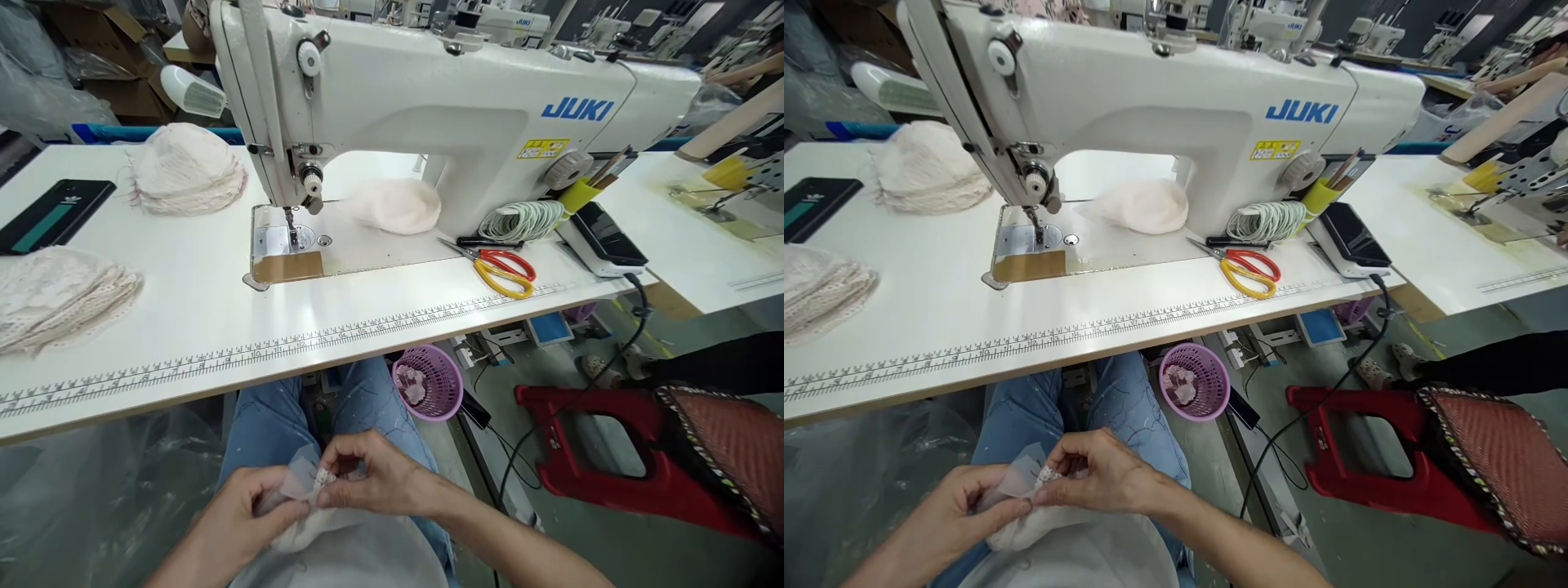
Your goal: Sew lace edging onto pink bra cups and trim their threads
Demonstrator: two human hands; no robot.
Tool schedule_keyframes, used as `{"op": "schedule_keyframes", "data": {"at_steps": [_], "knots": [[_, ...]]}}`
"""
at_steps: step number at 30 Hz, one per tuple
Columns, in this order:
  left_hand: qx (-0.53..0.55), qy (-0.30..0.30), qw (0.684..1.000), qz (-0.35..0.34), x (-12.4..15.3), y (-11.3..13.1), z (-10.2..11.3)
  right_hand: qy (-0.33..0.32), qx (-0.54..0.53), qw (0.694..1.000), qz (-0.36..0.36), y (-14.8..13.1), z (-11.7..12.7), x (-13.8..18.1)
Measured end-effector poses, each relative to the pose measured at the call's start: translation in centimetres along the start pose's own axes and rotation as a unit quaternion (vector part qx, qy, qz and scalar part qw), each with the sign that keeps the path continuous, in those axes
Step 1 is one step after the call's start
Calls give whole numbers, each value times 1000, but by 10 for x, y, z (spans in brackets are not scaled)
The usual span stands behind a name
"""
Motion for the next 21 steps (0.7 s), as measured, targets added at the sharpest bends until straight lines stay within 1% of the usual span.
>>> {"op": "schedule_keyframes", "data": {"at_steps": [3,6,9,12,15,18,21], "knots": [[16,32,999,3,1,0,-4,13,69,997,27,0,-4,3],[33,33,999,11,3,0,-6,43,127,989,55,-2,-7,7],[58,18,998,21,5,-1,-6,50,155,983,85,-5,-7,11],[77,-12,996,31,6,1,-7,32,165,982,91,-6,-7,13],[81,-18,996,31,6,6,-7,13,150,985,86,-5,-6,12],[72,-25,997,33,7,11,-8,19,117,989,88,-2,-8,9],[72,-24,996,36,8,12,-8,42,98,990,90,1,-9,6]]}}
Point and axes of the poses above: each hand's wrist, its own x-axis away from the middle knuckle, its own z-axis out of the back of the hand, y = z × x, the point moved 1 cm from there along -x, towards the middle knuckle, and after that the axes turned 6 degrees about -x, right-handed, at the moved point
